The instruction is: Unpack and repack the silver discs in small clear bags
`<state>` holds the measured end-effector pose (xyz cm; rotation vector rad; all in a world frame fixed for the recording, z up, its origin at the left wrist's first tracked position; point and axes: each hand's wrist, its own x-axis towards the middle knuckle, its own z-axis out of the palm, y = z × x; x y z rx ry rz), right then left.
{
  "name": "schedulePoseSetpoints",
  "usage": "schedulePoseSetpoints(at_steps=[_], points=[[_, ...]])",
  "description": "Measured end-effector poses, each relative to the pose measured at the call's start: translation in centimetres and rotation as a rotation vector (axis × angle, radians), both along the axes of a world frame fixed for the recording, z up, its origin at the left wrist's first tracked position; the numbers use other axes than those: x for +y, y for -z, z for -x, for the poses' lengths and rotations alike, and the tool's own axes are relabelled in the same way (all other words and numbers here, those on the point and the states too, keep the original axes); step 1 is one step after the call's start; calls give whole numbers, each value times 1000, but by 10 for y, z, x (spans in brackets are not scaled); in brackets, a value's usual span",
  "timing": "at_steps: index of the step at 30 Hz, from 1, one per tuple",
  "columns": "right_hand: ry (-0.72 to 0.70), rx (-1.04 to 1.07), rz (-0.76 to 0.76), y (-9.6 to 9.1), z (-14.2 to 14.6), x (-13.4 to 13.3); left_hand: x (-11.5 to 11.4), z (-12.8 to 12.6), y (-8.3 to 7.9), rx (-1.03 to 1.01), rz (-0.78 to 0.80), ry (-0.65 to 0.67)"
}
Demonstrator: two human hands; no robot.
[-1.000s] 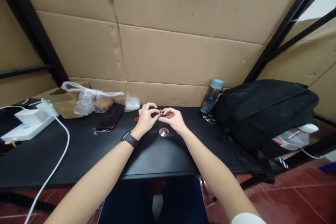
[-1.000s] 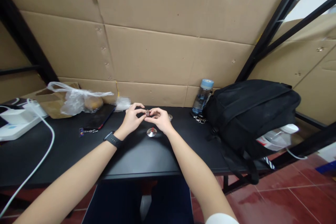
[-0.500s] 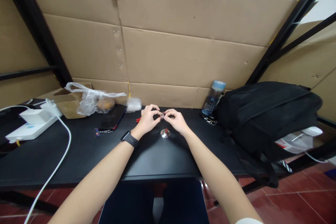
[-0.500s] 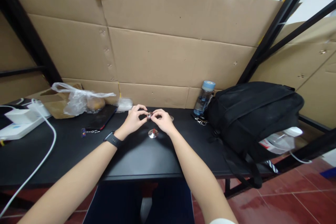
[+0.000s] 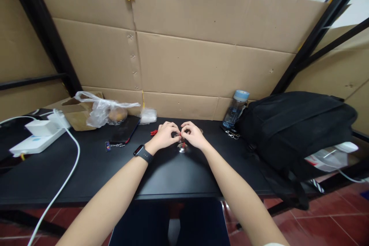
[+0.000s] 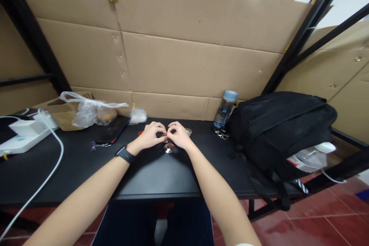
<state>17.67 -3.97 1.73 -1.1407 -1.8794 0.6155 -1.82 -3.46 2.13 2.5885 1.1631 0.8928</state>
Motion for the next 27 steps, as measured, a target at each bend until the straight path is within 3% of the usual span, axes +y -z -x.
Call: schedulePoseSetpoints(at_steps=[6,10,15,27], points=[[-210,-313,-2,-7,-18,-3,6,9,-1,54,15,-32],[-343,-436,87,-12,-25,-6,5,13,-2,128,87,39],[-346,-469,141,-17,-26,-10,-1,12,-6,207,160,202],[-350,-575,239,-23,-31,-13,-3,16,-11,274,258,331]])
